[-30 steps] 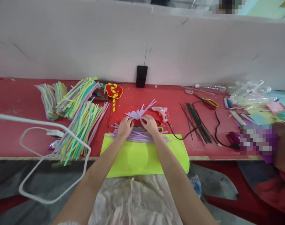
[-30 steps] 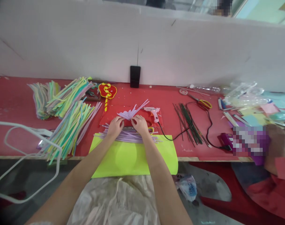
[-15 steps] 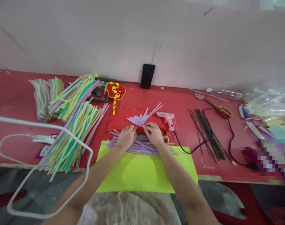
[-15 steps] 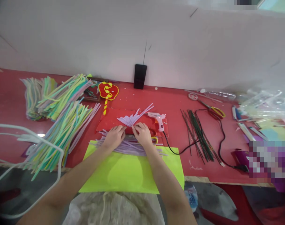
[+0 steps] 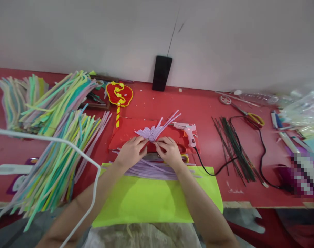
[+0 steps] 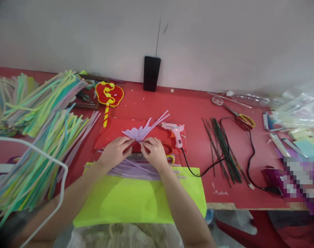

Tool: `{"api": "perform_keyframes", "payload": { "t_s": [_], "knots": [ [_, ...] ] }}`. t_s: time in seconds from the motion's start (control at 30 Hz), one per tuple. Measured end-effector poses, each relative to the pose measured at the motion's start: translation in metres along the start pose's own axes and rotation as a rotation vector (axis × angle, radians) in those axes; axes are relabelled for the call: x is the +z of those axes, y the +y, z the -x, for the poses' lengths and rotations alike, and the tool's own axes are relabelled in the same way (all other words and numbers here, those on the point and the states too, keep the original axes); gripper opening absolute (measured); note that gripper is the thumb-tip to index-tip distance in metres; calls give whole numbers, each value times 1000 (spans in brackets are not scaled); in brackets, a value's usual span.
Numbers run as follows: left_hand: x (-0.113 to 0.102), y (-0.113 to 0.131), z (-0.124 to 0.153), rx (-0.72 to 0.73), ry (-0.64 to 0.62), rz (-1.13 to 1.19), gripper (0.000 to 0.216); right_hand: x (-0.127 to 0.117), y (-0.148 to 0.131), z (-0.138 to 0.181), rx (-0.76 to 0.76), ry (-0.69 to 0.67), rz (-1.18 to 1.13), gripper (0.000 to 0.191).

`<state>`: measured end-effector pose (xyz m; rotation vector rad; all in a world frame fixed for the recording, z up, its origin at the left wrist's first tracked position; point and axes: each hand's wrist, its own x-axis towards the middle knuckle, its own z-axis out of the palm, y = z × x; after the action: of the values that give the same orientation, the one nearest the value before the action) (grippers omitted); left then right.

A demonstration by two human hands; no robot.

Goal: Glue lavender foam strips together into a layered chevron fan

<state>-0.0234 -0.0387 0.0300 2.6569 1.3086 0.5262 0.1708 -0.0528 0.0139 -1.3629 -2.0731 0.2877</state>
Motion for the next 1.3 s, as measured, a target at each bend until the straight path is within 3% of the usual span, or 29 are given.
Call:
{"api": "perform_keyframes", "payload": {
  "t_s": [0.4, 1.3],
  "knots": [
    [-2, 1, -2, 12, -98, -17, 34, 0, 0, -1, 28, -15, 4, 21],
    [0, 4, -2, 3, -104, -52, 37, 1, 1, 0, 46, -24, 0, 24]
  ]
}}
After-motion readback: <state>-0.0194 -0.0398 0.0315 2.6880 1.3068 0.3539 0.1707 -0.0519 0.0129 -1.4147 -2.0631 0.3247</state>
